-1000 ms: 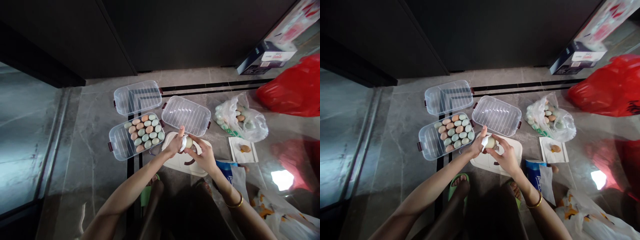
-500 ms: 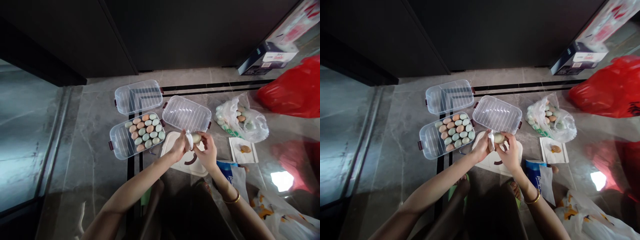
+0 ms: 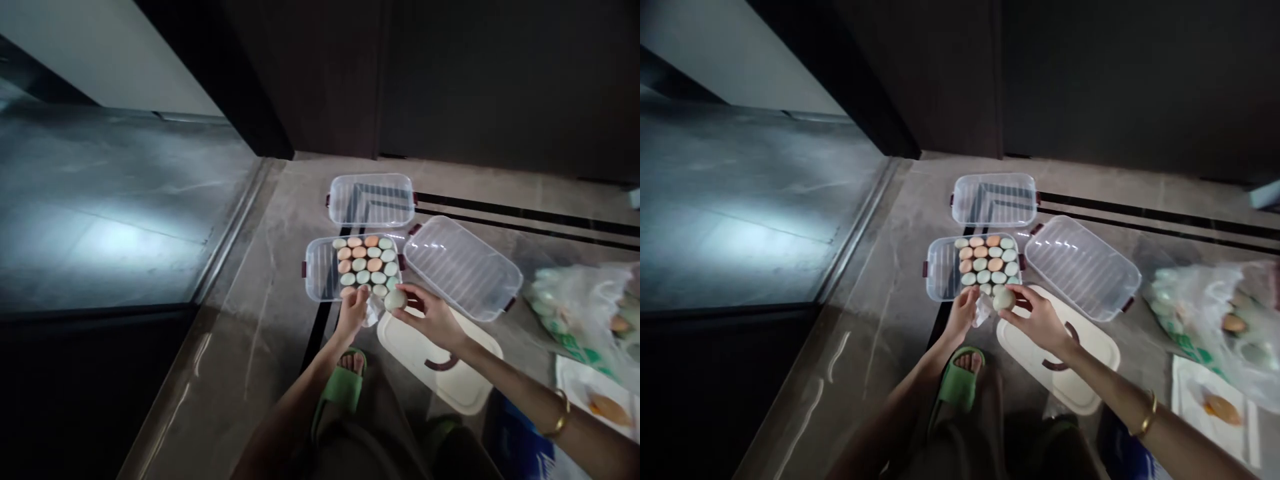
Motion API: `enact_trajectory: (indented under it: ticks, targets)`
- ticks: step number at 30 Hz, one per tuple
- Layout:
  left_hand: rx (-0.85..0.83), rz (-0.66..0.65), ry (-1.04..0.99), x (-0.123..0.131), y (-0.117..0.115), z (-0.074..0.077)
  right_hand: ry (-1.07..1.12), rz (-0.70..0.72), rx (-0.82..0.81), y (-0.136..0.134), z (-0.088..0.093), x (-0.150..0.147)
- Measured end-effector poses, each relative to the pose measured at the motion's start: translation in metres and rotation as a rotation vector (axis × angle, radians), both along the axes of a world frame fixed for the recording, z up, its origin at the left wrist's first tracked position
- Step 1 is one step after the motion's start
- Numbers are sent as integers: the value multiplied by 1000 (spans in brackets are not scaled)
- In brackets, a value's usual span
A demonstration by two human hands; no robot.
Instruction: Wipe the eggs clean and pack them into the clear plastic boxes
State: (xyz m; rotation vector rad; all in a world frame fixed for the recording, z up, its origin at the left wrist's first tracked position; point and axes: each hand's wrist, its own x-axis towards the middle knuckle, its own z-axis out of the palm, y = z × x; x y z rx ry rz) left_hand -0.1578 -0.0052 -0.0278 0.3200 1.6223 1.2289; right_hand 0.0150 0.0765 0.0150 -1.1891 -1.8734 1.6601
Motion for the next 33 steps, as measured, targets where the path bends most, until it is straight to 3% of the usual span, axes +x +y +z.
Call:
enact_trajectory:
  ticks: [2,6,9,11,16,21,29,33]
  targets:
    - [0,103,197,-43,-8,-14,-21,82,113,17,-19,-44]
    - [-42,211,359,-112,-11,-39,-226,252,450,42,-57,-147]
    - [-78,217,427,-139,-2,-53,-421,422,633,50,-80,-207]
    - [-101,189,443,-148,7,-62,-451,500,686,54,-90,-229]
    - [-157,120,411,-157,32,-78,-469,658,744,66,-104,-245]
    - [-154,86,378,-157,44,-85,-480,777,770,77,-109,-255]
    - [-101,102,300,-150,48,-100,-491,881,816,85,-103,-258]
    - [-68,115,267,-148,49,-99,-498,839,825,80,-104,-255]
